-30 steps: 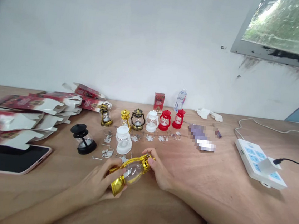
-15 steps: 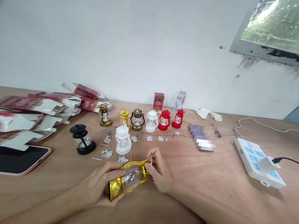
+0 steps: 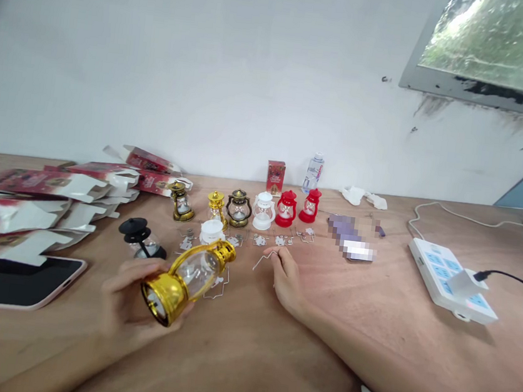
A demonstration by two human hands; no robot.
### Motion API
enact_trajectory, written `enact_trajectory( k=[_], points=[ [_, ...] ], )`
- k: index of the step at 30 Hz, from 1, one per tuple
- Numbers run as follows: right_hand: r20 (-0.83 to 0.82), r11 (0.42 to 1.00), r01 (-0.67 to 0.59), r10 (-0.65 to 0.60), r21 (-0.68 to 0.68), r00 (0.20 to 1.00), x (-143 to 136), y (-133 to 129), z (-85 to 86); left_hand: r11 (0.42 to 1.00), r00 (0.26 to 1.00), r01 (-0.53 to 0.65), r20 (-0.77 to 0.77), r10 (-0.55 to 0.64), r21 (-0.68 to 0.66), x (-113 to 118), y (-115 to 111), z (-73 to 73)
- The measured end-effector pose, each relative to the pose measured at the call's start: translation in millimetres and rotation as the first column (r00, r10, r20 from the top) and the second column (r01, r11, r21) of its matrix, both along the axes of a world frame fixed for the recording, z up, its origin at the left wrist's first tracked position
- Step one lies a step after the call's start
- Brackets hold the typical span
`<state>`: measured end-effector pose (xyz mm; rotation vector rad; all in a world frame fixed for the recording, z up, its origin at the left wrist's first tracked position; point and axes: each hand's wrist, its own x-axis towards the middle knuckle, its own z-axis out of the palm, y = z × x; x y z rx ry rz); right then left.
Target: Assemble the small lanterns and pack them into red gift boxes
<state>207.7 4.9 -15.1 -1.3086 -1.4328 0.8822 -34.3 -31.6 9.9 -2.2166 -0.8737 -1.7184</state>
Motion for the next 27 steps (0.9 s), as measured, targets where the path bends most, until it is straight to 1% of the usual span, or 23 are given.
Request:
enact_trajectory(
  k=[3, 6, 8, 9, 11, 12, 14, 16, 18, 20, 22, 25, 27],
  points=[
    [0.015, 0.998, 0.011, -0.012, 0.06, 1.0, 0.1, 0.9, -0.7, 0.999, 0.999, 0.0, 0.038, -0.002, 0.051, 1.2, -2.4, 10.9],
    [0.055, 0.99, 0.03, -0.038, 0.141, 0.998, 1.3, 1.5, -5.8, 0.999, 0.998, -0.039, -0.046, 0.04, 0.034, 1.5, -5.0, 18.4],
    [0.119, 0.968, 0.03, -0.062, 0.25, 0.991, 2.8, 1.6, -8.3, 0.996, 0.993, -0.078, -0.083, 0.081, 0.04, 1.8, -7.3, 20.8],
    [0.167, 0.946, 0.007, -0.065, 0.323, 0.984, 3.5, 1.4, -9.0, 0.994, 0.99, -0.101, -0.098, 0.104, 0.041, 2.0, -8.5, 21.4],
    [0.293, 0.891, -0.106, -0.031, 0.441, 0.955, 4.7, 0.7, -9.1, 0.988, 0.981, -0.149, -0.117, 0.154, 0.043, 2.1, -10.4, 21.2],
    [0.358, 0.864, -0.177, -0.005, 0.472, 0.934, 5.0, 0.2, -8.9, 0.984, 0.975, -0.172, -0.135, 0.176, 0.041, 1.9, -10.8, 20.6],
    [0.469, 0.825, -0.303, 0.052, 0.477, 0.882, 4.8, -0.8, -8.5, 0.974, 0.96, -0.222, -0.166, 0.225, 0.035, 1.4, -10.3, 18.5],
    [0.552, 0.798, -0.397, 0.098, 0.453, 0.828, 3.9, -1.7, -8.7, 0.967, 0.949, -0.251, -0.187, 0.252, 0.03, 0.9, -8.3, 15.8],
    [0.617, 0.775, -0.462, 0.12, 0.43, 0.777, 2.7, -2.5, -9.0, 0.973, 0.948, -0.23, -0.221, 0.23, 0.022, 0.7, -5.6, 13.0],
    [0.665, 0.759, -0.509, 0.138, 0.405, 0.734, 1.3, -3.4, -8.7, 0.987, 0.95, -0.158, -0.275, 0.149, -0.013, 0.7, -3.0, 10.3],
    [0.694, 0.752, -0.535, 0.146, 0.385, 0.705, 0.1, -4.5, -7.3, 0.992, 0.949, -0.092, -0.308, 0.063, -0.082, 0.8, -1.1, 7.9],
    [0.714, 0.739, -0.554, 0.142, 0.385, 0.686, -0.8, -6.7, -3.7, 0.988, 0.957, -0.035, -0.291, -0.01, -0.15, 1.1, 0.1, 5.5],
    [0.701, 0.716, -0.555, 0.129, 0.423, 0.701, -0.4, -8.6, -2.0, 0.988, 0.957, 0.0, -0.287, -0.044, -0.152, 1.5, 0.3, 5.5]
  ],
)
